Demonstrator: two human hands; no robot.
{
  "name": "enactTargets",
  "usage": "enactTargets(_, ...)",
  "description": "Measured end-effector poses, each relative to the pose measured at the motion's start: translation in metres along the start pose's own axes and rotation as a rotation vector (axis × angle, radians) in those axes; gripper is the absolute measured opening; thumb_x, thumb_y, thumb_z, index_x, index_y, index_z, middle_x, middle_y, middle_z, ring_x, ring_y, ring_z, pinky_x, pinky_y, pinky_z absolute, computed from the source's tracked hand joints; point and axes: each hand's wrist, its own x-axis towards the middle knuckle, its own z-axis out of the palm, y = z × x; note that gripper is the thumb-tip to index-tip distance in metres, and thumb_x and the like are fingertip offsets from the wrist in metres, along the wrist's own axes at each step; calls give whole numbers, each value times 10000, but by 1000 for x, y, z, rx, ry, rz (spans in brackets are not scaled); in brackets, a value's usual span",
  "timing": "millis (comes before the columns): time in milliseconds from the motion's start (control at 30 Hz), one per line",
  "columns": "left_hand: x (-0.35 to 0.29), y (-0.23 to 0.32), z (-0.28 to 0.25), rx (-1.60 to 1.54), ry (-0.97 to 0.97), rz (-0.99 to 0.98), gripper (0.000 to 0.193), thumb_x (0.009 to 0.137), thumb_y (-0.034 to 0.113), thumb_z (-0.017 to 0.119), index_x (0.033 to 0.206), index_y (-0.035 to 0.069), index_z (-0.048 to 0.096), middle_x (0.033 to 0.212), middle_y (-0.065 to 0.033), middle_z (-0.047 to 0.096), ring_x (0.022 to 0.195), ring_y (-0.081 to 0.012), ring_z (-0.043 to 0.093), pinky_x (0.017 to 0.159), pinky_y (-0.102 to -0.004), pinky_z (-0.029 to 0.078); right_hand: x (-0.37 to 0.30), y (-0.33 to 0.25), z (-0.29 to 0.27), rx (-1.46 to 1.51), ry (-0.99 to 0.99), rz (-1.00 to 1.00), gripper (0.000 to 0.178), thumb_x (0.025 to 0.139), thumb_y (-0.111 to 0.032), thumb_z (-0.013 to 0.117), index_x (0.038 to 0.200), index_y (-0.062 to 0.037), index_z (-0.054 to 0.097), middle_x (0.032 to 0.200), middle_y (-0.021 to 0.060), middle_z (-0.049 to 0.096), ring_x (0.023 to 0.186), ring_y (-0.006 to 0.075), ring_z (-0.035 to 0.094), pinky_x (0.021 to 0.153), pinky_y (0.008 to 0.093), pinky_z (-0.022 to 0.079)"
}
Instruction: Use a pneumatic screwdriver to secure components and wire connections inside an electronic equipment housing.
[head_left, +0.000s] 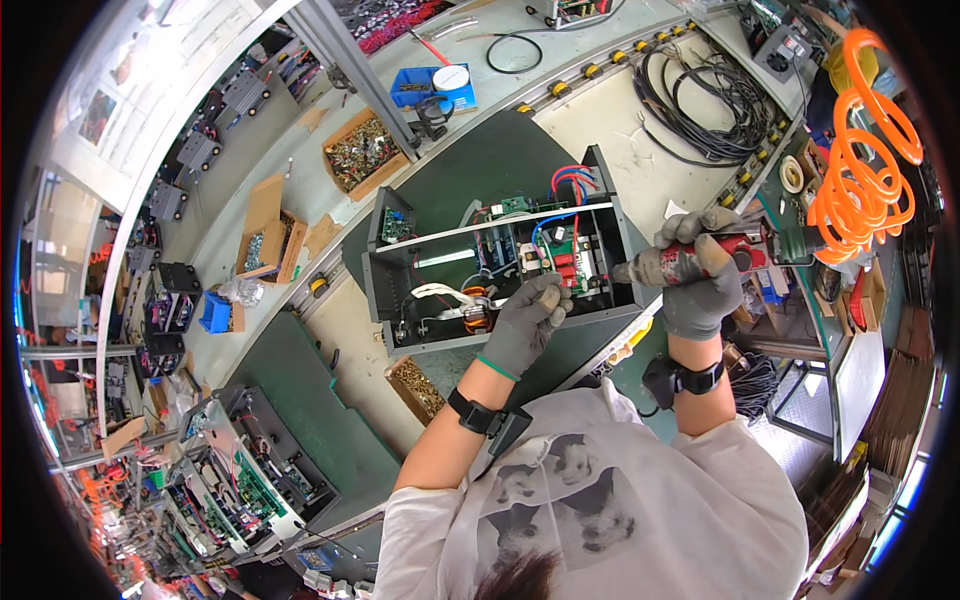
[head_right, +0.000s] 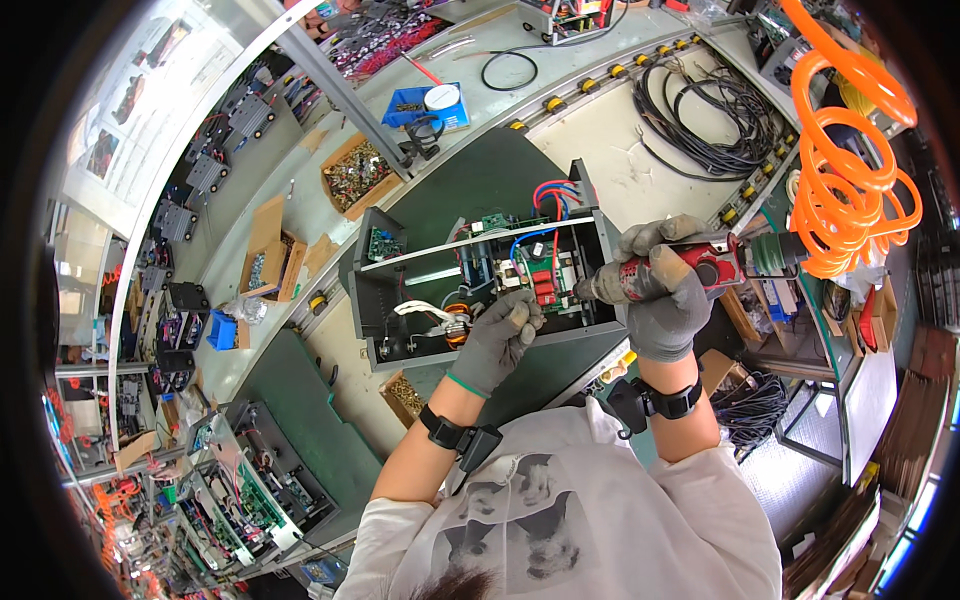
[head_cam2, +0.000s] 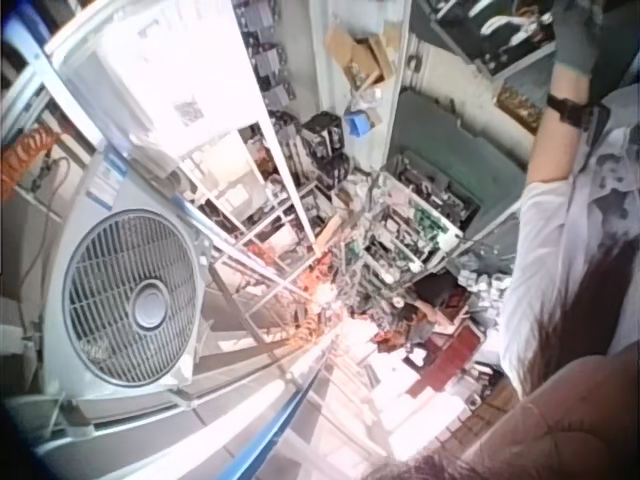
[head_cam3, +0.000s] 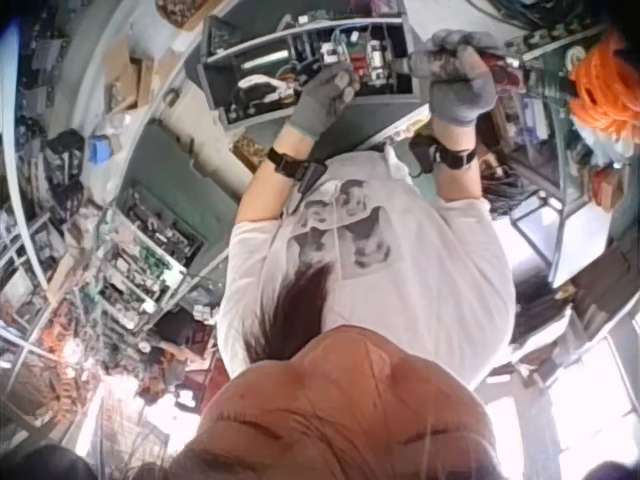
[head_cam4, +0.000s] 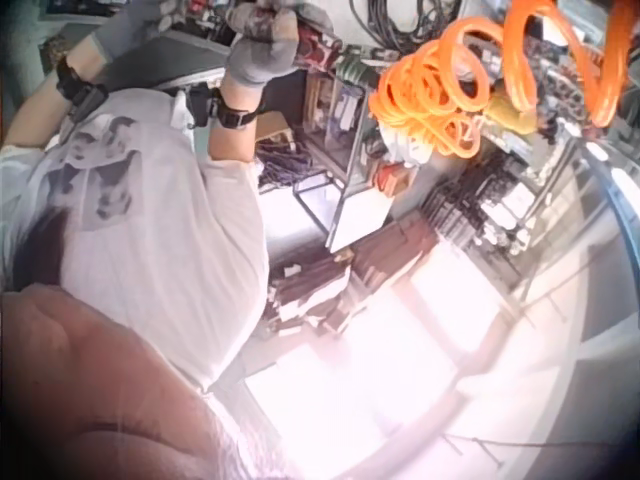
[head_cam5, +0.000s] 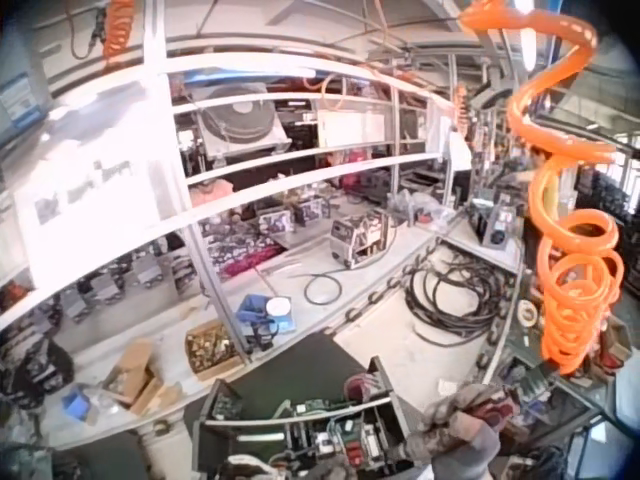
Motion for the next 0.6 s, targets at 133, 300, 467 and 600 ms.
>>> enactTargets(133,7,-4,9,-23,-5,-48,250,892,190,592,1071,21,553,912,-42,578,781,-105,572,624,-151,503,-9,-1,-11,17,24,-18,255,691,-73,574,934,-23,512,765,137,551,724,272,548,661,381,462)
enactTargets(300,6,-14,19,-24,42,-21,241,877,190,611,1059,40,560,914,-45,581,765,-102,571,608,-159,508,-19,3,-15,83,19,4,268,690,-69,588,939,-25,502,761,139,545,719,272,546,663,395,467)
enactTargets(467,7,-18,11,-93,29,-39,239,857,176,638,1045,45,572,902,-39,605,771,-116,597,609,-177,517,-21,7,-19,67,24,0,267,682,-67,593,929,-22,504,736,136,544,676,271,548,654,400,474)
enactTargets(600,6,-15,19,-42,59,-41,248,852,187,644,1044,46,575,876,-34,614,760,-118,607,602,-176,524,-22,4,-17,58,-4,9,267,670,-71,605,915,-22,510,727,135,542,660,274,557,640,397,478)
